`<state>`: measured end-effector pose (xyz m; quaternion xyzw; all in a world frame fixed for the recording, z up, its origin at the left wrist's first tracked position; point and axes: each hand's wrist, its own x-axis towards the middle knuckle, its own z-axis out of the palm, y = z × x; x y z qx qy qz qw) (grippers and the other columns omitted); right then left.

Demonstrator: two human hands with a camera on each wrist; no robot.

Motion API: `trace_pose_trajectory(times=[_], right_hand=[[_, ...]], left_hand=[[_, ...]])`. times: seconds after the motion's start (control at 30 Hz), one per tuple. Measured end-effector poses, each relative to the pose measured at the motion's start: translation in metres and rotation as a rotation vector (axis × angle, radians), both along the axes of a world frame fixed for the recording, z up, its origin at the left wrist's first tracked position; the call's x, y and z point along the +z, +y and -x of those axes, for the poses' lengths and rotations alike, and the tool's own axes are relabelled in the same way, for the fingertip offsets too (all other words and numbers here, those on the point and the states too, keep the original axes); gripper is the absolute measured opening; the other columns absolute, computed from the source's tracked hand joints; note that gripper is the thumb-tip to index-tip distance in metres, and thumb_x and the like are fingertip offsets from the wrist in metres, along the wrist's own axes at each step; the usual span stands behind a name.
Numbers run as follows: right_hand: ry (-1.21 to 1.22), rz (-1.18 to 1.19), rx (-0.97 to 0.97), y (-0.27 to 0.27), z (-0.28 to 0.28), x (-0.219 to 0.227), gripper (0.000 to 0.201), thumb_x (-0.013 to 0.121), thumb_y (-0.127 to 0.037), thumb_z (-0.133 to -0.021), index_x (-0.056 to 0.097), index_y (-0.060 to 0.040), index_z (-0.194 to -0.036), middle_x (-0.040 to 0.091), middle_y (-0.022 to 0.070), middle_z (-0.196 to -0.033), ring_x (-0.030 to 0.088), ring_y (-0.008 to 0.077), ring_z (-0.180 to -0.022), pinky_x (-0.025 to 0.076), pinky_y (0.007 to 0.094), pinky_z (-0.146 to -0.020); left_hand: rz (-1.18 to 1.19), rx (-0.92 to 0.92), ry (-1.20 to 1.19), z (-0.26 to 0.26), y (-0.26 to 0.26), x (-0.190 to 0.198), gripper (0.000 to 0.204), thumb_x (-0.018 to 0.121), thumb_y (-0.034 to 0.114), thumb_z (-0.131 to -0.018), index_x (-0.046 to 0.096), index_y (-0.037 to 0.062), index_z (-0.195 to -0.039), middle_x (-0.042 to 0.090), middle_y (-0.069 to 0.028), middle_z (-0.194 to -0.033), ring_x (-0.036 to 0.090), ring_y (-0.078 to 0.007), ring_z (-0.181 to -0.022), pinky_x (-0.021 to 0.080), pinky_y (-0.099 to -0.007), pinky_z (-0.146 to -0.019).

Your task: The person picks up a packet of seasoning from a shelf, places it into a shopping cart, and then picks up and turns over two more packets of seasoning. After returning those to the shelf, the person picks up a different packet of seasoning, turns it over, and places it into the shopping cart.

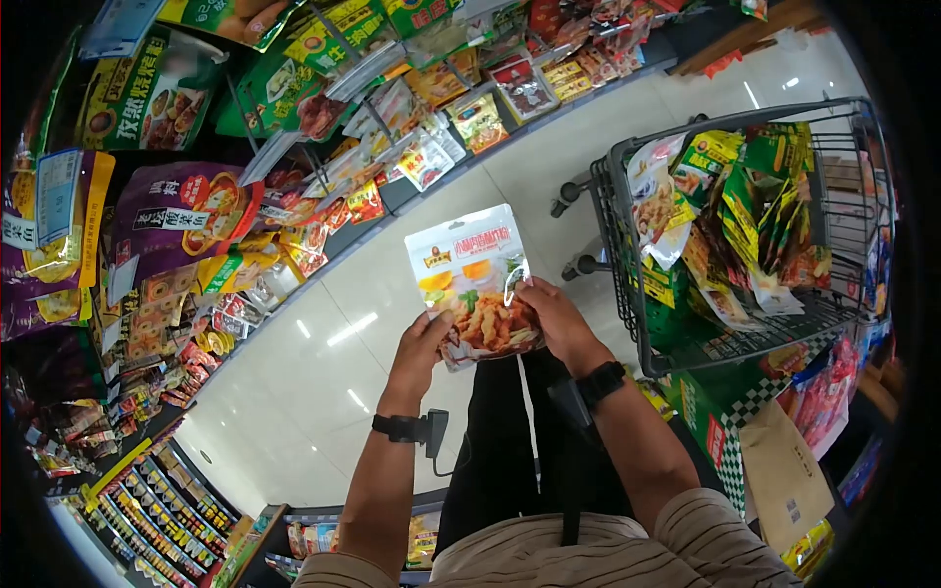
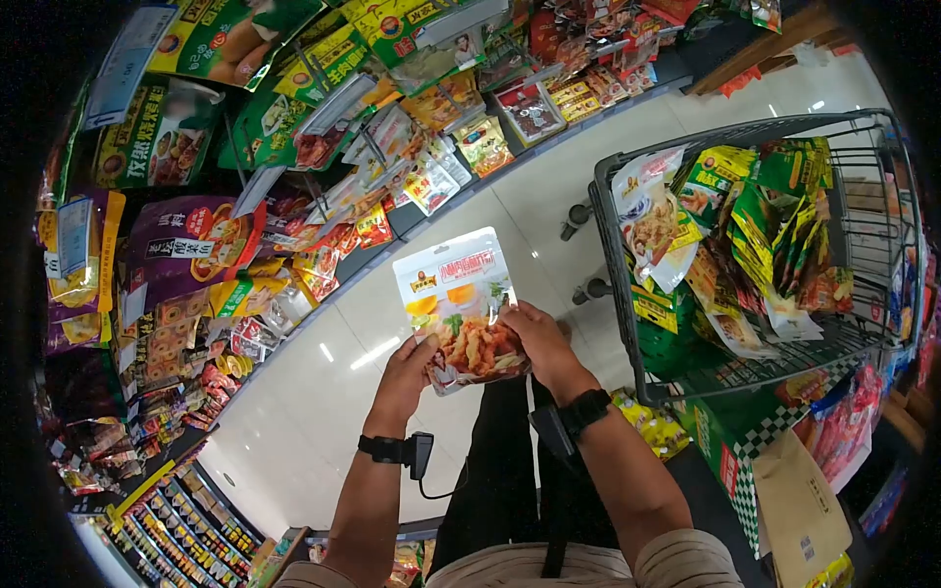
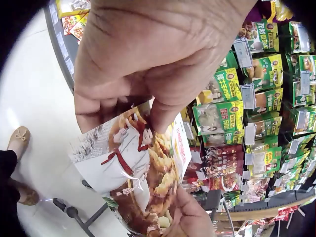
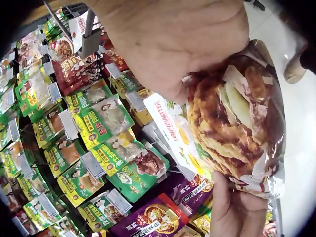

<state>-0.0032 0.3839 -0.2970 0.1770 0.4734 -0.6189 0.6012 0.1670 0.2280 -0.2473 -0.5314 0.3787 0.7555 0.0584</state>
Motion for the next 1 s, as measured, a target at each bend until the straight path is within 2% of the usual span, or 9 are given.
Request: trace_pose_trajectory(times=[0.13,0.2,0.37,0.47,0.7,0.8,0.9,1.0], right_hand=[[0.03,-0.01,-0.029,0.0,0.005,-0.027,0.022,0.055,-0.016,-0.097,0.06,-0.0023,-0.113,0.067,0.006,-0.106,0.066,0.013,-0.096,0.053,0.0278,-0.087],[0.032,0.01,-0.056,-0.002,0.007,-0.035,0.025,0.058,-0.019,-0.096,0.062,-0.0014,-0.114,0.067,0.0046,-0.102,0.065,0.0107,-0.091,0.053,0.0256,-0.083],[0.026,0.007,-0.042,-0.007,0.017,-0.029,0.028,0.06,-0.02,-0.096,0.062,0.0003,-0.116,0.069,0.0073,-0.104,0.067,0.0111,-0.087,0.054,0.0248,-0.079],[0.024,0.017,-0.024,-0.011,0.02,-0.039,0.028,0.06,-0.019,-0.096,0.062,0.0004,-0.116,0.069,0.0071,-0.102,0.068,0.0115,-0.085,0.055,0.0251,-0.077],[-0.004,-0.003,-0.031,-0.018,0.02,-0.043,0.023,0.061,-0.019,-0.095,0.063,-0.0023,-0.11,0.069,0.0054,-0.097,0.068,0.0101,-0.083,0.055,0.0245,-0.075],[0.006,0.007,-0.031,-0.02,0.02,-0.046,0.021,0.061,-0.019,-0.095,0.063,-0.0031,-0.109,0.069,0.0044,-0.096,0.068,0.0097,-0.083,0.055,0.0242,-0.075],[0.029,-0.011,0.006,-0.021,0.021,-0.049,0.023,0.061,-0.018,-0.095,0.062,-0.0023,-0.111,0.069,0.0046,-0.098,0.068,0.0101,-0.084,0.055,0.0239,-0.075],[-0.003,0.003,0.014,-0.025,0.022,-0.042,0.027,0.062,-0.018,-0.095,0.06,-0.0007,-0.115,0.068,0.0044,-0.101,0.068,0.0108,-0.087,0.055,0.0246,-0.078]], left_hand=[[0.03,-0.001,-0.013,0.003,0.001,-0.025,0.056,0.067,0.042,-0.093,0.055,0.0055,-0.133,0.065,-0.0032,-0.114,0.062,-0.0105,-0.102,0.047,-0.0226,-0.082],[0.03,-0.004,-0.003,0.005,0.002,-0.035,0.056,0.067,0.042,-0.093,0.055,0.0054,-0.133,0.065,-0.0032,-0.114,0.063,-0.0102,-0.102,0.047,-0.0216,-0.08],[-0.031,0.107,0.043,0.016,0.003,-0.044,0.045,0.062,0.031,-0.098,0.056,0.0027,-0.132,0.065,-0.0047,-0.116,0.064,-0.0123,-0.101,0.052,-0.028,-0.087],[-0.012,0.094,-0.014,0.015,0.002,-0.052,0.045,0.062,0.031,-0.098,0.055,0.0027,-0.133,0.065,-0.0053,-0.117,0.064,-0.013,-0.101,0.052,-0.028,-0.087],[-0.011,0.139,0.013,0.013,-0.001,-0.064,0.044,0.063,0.03,-0.098,0.056,0.0025,-0.133,0.065,-0.0059,-0.118,0.064,-0.0131,-0.101,0.053,-0.0298,-0.087],[-0.031,0.135,0.017,0.011,-0.005,-0.071,0.044,0.063,0.03,-0.098,0.057,0.0032,-0.131,0.065,-0.0041,-0.111,0.063,-0.0117,-0.097,0.053,-0.0297,-0.086],[-0.014,0.185,-0.002,0.017,-0.004,-0.064,0.043,0.064,0.031,-0.097,0.058,0.0037,-0.129,0.063,-0.001,-0.099,0.06,-0.0089,-0.088,0.052,-0.0265,-0.079],[-0.006,0.122,0.032,0.009,-0.008,-0.071,0.041,0.065,0.032,-0.097,0.059,0.0045,-0.127,0.06,0.0016,-0.091,0.057,-0.0068,-0.081,0.049,-0.0231,-0.072]])
